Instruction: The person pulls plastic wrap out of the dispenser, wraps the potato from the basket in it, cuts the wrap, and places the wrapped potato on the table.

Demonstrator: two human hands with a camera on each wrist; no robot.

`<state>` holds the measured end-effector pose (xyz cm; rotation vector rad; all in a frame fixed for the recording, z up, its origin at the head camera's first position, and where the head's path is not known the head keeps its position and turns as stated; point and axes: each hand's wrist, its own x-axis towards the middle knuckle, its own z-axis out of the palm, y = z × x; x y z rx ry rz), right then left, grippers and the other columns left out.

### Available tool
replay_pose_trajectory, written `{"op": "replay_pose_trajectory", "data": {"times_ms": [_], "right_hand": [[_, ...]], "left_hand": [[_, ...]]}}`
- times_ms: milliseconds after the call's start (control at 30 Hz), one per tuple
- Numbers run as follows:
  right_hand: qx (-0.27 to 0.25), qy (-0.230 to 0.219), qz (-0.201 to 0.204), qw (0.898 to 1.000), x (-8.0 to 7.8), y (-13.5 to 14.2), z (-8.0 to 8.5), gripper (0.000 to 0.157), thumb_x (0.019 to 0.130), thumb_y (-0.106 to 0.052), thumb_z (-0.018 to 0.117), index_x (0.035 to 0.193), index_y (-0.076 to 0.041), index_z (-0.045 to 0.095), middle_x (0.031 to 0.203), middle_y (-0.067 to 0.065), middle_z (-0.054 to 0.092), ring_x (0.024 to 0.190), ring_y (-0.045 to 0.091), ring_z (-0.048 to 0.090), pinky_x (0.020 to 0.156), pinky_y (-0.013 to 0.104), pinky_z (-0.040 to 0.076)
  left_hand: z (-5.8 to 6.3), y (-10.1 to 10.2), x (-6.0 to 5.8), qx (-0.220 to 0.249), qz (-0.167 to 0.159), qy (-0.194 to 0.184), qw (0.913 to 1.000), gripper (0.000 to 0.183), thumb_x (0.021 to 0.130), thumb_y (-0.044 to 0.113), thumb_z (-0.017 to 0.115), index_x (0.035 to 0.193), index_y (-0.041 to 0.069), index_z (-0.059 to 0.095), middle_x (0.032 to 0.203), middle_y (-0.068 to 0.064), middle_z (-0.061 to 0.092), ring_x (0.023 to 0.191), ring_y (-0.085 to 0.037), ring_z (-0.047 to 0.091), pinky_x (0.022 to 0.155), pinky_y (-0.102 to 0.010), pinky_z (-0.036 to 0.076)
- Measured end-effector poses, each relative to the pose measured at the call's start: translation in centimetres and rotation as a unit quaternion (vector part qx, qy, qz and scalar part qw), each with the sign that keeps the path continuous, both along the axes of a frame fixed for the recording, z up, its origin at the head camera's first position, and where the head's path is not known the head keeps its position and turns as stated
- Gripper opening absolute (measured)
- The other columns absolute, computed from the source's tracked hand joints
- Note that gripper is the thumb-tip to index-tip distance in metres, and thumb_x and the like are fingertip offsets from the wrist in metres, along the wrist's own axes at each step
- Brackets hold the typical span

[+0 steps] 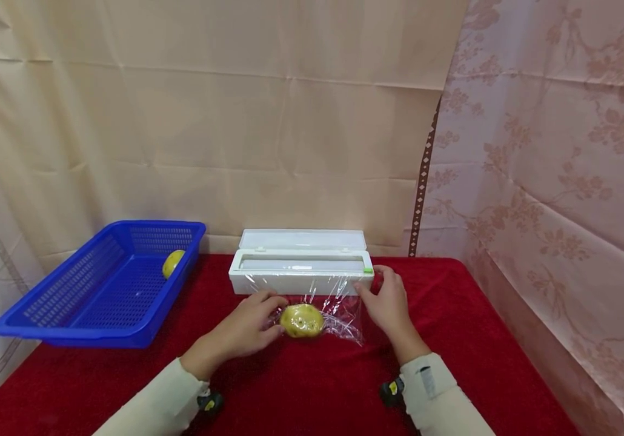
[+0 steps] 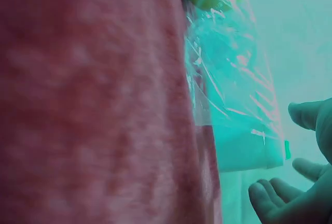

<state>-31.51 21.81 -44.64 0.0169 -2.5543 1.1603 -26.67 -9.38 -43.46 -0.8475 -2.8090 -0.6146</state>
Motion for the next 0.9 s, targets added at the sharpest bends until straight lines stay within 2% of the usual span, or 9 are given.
{"op": "replay_pose_trajectory", "data": {"times_ms": [100,200,267,367,533,667,767,900], "right_hand": [[-0.053,-0.011,0.007,0.999,-0.8,0.1,0.3,0.057,0.096,-0.023,0.074,0.143,0.0,0.051,0.138,0.028,0.059,0.121,0.043,0.062,0.098,0.049,0.052],[-0.117,-0.014,0.004,0.993,-1.6,-0.1,0.5,0.05,0.098,-0.02,0.071,0.14,0.001,0.055,0.139,0.027,0.061,0.121,0.039,0.062,0.092,0.035,0.054],[-0.151,-0.019,-0.005,0.988,-2.0,-0.2,0.4,0.047,0.098,-0.019,0.07,0.138,0.002,0.057,0.138,0.027,0.061,0.119,0.035,0.062,0.085,0.023,0.051],[-0.173,-0.031,-0.016,0.984,-2.4,-0.5,0.1,0.047,0.096,-0.016,0.072,0.138,0.001,0.058,0.137,0.025,0.061,0.115,0.032,0.06,0.076,0.013,0.046],[-0.198,-0.032,-0.018,0.98,-2.6,-0.6,-0.6,0.052,0.091,-0.011,0.078,0.137,0.0,0.058,0.138,0.021,0.058,0.113,0.032,0.061,0.073,0.01,0.047],[-0.222,-0.028,-0.006,0.975,-2.9,-0.5,-1.0,0.054,0.089,-0.009,0.08,0.137,-0.001,0.058,0.141,0.021,0.057,0.116,0.034,0.062,0.073,0.011,0.05],[-0.224,-0.025,-0.001,0.974,-3.1,-0.3,-1.3,0.055,0.088,-0.009,0.081,0.138,-0.002,0.059,0.142,0.019,0.058,0.117,0.034,0.063,0.074,0.011,0.051],[-0.214,-0.026,0.005,0.976,-3.1,0.1,-1.6,0.054,0.088,-0.012,0.082,0.138,-0.005,0.062,0.142,0.017,0.06,0.114,0.031,0.064,0.074,0.013,0.052]], "left_hand": [[0.7,0.7,-0.6,-0.006,-0.002,0.016,0.9999,0.041,0.093,0.027,0.07,0.13,0.01,0.067,0.125,-0.005,0.064,0.116,-0.022,0.061,0.101,-0.045,0.049],[1.7,1.9,-1.6,-0.026,-0.012,0.031,0.9991,0.035,0.093,0.027,0.068,0.125,0.012,0.07,0.122,-0.003,0.065,0.112,-0.021,0.061,0.098,-0.043,0.051],[2.5,2.8,-2.3,-0.047,-0.02,0.043,0.9978,0.032,0.093,0.026,0.068,0.122,0.014,0.072,0.121,-0.003,0.066,0.11,-0.021,0.062,0.096,-0.043,0.052],[3.4,4.3,-3.6,-0.08,-0.026,0.061,0.9946,0.03,0.092,0.026,0.067,0.119,0.016,0.073,0.119,-0.003,0.066,0.109,-0.022,0.063,0.095,-0.044,0.052],[4.1,6.4,-5.8,-0.129,-0.019,0.096,0.9867,0.036,0.091,0.025,0.065,0.126,0.015,0.069,0.118,-0.003,0.068,0.11,-0.023,0.064,0.097,-0.043,0.052],[4.4,7.9,-7.4,-0.145,-0.006,0.104,0.9839,0.037,0.091,0.024,0.065,0.127,0.016,0.068,0.119,-0.003,0.069,0.109,-0.024,0.065,0.095,-0.042,0.053],[4.7,9.1,-8.3,-0.149,-0.002,0.101,0.9837,0.036,0.092,0.026,0.065,0.127,0.019,0.07,0.12,-0.002,0.069,0.108,-0.024,0.065,0.092,-0.042,0.053],[5.2,11.1,-8.8,-0.15,0.0,0.093,0.9843,0.034,0.094,0.028,0.064,0.127,0.023,0.072,0.123,0.0,0.071,0.109,-0.023,0.066,0.091,-0.044,0.052]]}}
